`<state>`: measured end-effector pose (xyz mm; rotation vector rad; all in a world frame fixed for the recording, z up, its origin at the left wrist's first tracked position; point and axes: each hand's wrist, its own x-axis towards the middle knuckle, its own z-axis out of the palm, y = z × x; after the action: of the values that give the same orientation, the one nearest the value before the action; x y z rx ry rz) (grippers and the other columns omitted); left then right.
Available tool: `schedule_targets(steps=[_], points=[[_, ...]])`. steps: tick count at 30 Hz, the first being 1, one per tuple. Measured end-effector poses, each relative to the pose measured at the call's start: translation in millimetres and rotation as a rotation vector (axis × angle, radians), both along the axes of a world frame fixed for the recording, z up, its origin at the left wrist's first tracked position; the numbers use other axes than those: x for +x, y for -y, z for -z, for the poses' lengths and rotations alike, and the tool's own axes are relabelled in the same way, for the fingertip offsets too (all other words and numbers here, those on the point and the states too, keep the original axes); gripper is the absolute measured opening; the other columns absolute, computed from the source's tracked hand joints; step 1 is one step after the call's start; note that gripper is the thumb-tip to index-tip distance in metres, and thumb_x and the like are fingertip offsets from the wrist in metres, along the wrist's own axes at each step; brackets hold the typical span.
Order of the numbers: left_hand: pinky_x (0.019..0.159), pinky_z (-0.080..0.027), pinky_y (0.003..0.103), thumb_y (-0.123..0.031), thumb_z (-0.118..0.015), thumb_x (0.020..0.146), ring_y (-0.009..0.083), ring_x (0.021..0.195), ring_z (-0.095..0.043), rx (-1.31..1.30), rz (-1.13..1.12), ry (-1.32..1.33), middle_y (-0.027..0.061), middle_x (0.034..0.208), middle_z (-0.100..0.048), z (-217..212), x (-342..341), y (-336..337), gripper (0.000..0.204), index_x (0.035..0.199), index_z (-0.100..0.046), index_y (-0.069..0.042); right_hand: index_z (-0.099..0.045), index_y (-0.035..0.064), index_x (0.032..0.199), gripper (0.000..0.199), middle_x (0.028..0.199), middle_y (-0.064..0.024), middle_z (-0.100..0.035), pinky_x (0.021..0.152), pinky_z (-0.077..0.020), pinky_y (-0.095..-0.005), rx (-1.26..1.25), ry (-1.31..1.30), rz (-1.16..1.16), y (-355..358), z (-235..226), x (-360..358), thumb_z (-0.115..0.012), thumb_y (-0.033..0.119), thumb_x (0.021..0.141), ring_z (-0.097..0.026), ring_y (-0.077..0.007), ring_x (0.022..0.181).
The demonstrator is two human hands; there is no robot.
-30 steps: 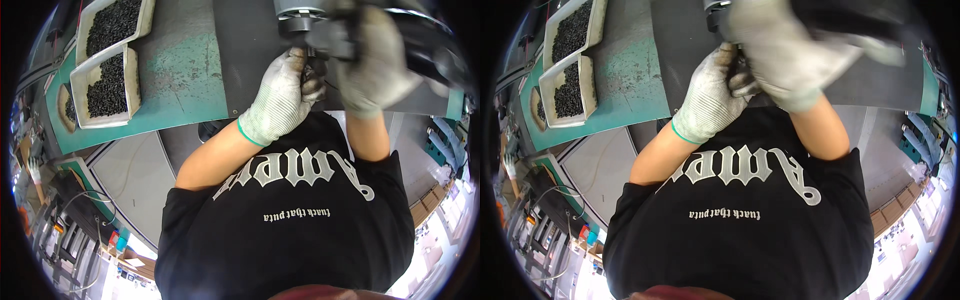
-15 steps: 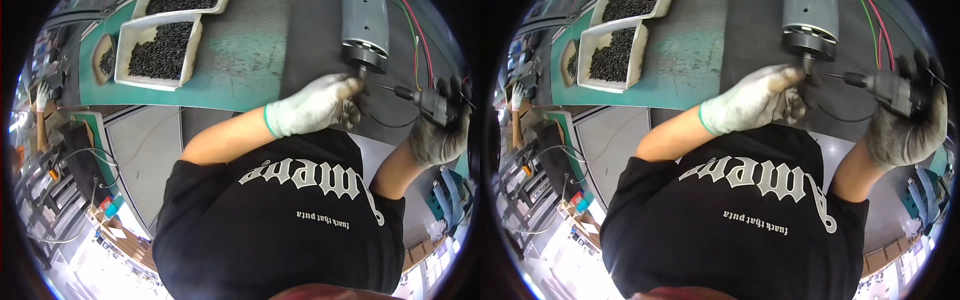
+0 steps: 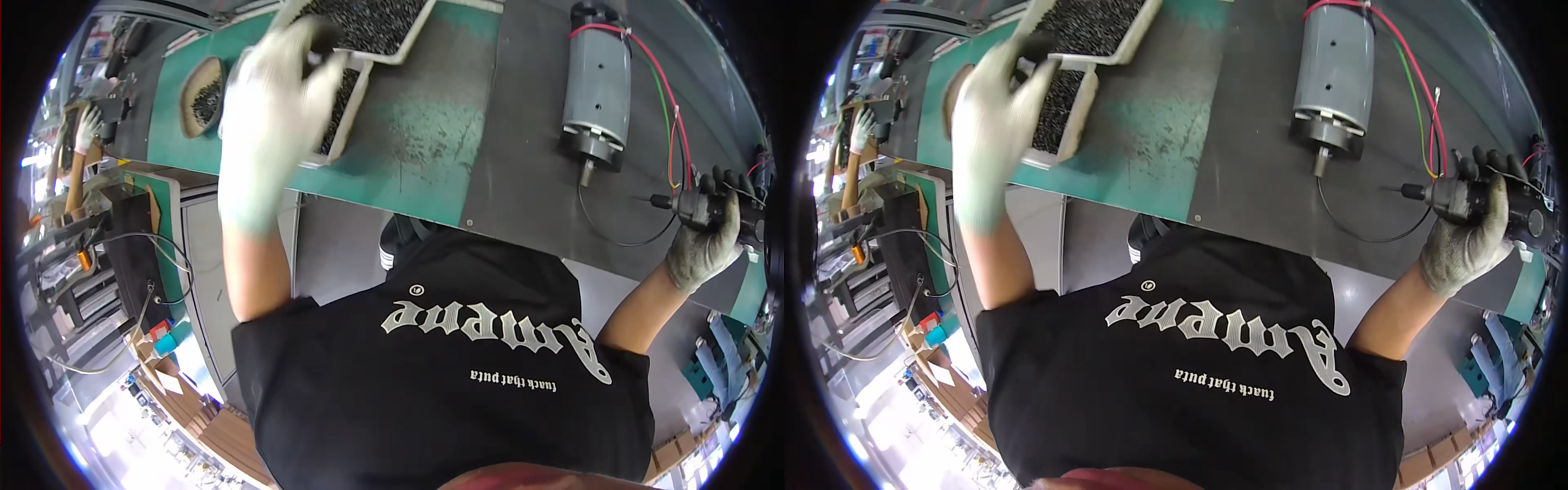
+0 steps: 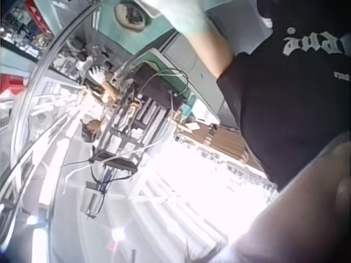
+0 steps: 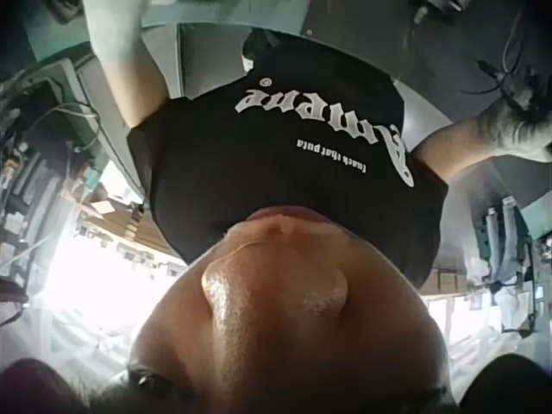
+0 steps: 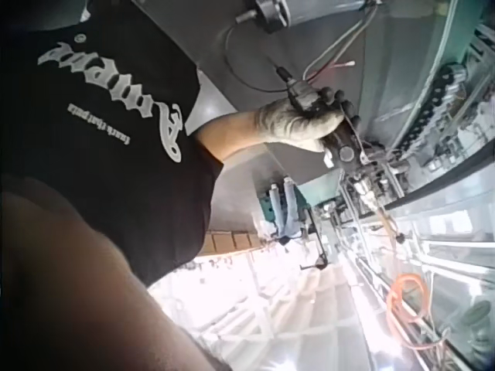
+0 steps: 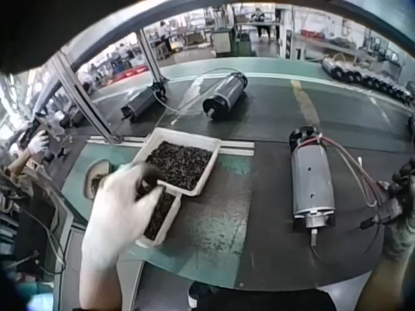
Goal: Assemble fan and wire components onto electric motors using a power screwdriver and pliers.
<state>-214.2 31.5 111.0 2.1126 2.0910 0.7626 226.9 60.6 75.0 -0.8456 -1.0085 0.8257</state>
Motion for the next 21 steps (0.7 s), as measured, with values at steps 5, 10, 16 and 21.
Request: schedule_targets(steps=[5, 10, 16, 21], points=[[0.086, -0.049, 0.042, -0.029, -0.062, 0.086, 0.0365, 0.096, -0.063, -0.072, 0.101, -0.375, 0.0186, 0.104, -0.064, 51, -44, -93, 0.031, 0.107, -0.064, -0.007, -0.050, -0.0075, 0.122, 0.035, 0.110, -0.0173, -0.060, 0.087, -0.0510, -0.0383, -0.016, 0.058, 0.084, 6, -6, -12, -0.055, 0.001, 0.089, -0.060, -0.0264, 0.101], [0.090, -0.048, 0.043, -0.024, -0.061, 0.085, 0.0357, 0.103, -0.060, -0.047, 0.079, -0.346, 0.0187, 0.110, -0.062, 71, -47, -100, 0.033, 0.111, -0.060, -0.005, -0.050, -0.0077, 0.122, 0.035, 0.110, -0.0187, -0.060, 0.086, -0.0513, -0.0367, -0.011, 0.060, 0.076, 20, -4, -1, -0.056, 0.001, 0.089, -0.060, -0.0244, 0.100], [0.088, -0.048, 0.043, -0.020, -0.059, 0.084, 0.0352, 0.100, -0.060, -0.058, 0.139, -0.384, 0.0173, 0.106, -0.063, 68, -42, -111, 0.027, 0.107, -0.061, -0.005, -0.051, -0.0047, 0.121, 0.034, 0.102, -0.0143, -0.061, 0.074, -0.0526, -0.0308, -0.067, 0.072, 0.195, 15, -16, -22, -0.059, -0.001, 0.087, -0.062, -0.0217, 0.083], [0.083, -0.050, 0.044, -0.018, -0.057, 0.084, 0.0346, 0.094, -0.062, -0.017, 0.182, -0.453, 0.0156, 0.101, -0.064, 66, -39, -103, 0.023, 0.104, -0.061, -0.007, -0.051, -0.0042, 0.120, 0.034, 0.103, -0.0152, -0.061, 0.076, -0.0533, -0.0323, -0.049, 0.074, 0.115, 16, -14, -20, -0.059, -0.001, 0.087, -0.063, -0.0219, 0.087]])
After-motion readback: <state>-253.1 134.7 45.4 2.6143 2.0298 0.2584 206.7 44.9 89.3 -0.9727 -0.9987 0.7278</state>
